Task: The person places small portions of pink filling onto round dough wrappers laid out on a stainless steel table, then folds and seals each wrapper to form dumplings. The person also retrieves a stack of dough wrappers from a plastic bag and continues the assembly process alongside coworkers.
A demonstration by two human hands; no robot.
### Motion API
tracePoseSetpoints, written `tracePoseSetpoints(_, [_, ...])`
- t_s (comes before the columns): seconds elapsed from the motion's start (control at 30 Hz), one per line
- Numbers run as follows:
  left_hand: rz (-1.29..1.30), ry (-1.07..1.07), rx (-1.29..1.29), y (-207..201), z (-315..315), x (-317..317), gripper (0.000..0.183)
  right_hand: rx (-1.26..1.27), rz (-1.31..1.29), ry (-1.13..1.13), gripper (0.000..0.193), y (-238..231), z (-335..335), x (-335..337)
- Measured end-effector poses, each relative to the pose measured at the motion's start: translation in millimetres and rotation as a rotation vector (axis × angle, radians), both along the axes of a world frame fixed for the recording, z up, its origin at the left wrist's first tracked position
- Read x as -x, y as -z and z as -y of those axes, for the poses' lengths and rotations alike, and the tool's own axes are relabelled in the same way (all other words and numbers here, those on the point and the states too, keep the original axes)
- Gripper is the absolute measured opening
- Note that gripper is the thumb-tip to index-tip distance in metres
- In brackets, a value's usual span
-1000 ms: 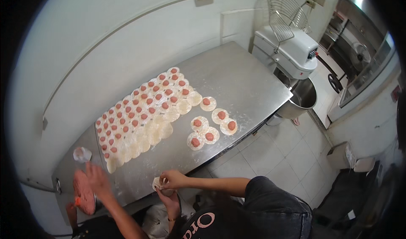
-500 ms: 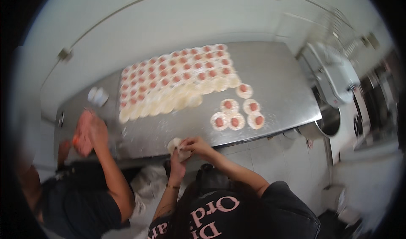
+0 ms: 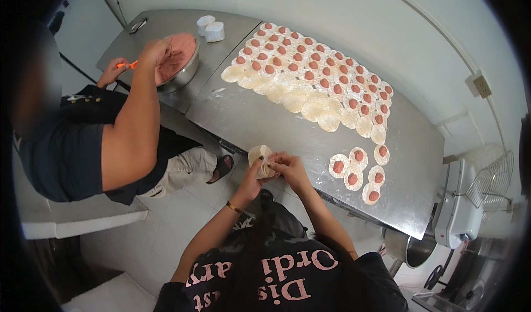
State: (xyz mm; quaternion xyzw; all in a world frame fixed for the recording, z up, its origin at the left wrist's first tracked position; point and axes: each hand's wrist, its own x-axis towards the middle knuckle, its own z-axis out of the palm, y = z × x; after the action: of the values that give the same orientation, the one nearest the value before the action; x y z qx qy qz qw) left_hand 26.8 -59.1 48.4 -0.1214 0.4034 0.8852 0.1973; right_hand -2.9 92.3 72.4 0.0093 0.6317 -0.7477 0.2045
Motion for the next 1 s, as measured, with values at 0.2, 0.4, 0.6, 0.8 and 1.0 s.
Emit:
tracePoseSetpoints(0.2, [0.011,-0.004,-0.033,-4,-2,2,0.050,0.187,0.162,0.111,0.017,12,-11,8])
tracePoseSetpoints(0.4, [0.021,0.025,-0.174,-8,-3,10,0.055,0.697,0.170,0.530,0.025,0,-86,44])
tracePoseSetpoints(0.6, [0.028,0.068,-0.129,-8,-3,7,0.057,-0.462,-0.113,1.021,0.024,40,-159,88])
tracePoseSetpoints(0.8, [0.023,0.089,-0.147,-9,3,3,0.057,-1.363,-0.516,0.614,0.035,71,-163,76])
tracePoseSetpoints(1.0, [0.033,0.055,-0.126,-7,8,-1,0.053,-1.363,-0.544,0.647,0.028,43,-136,68])
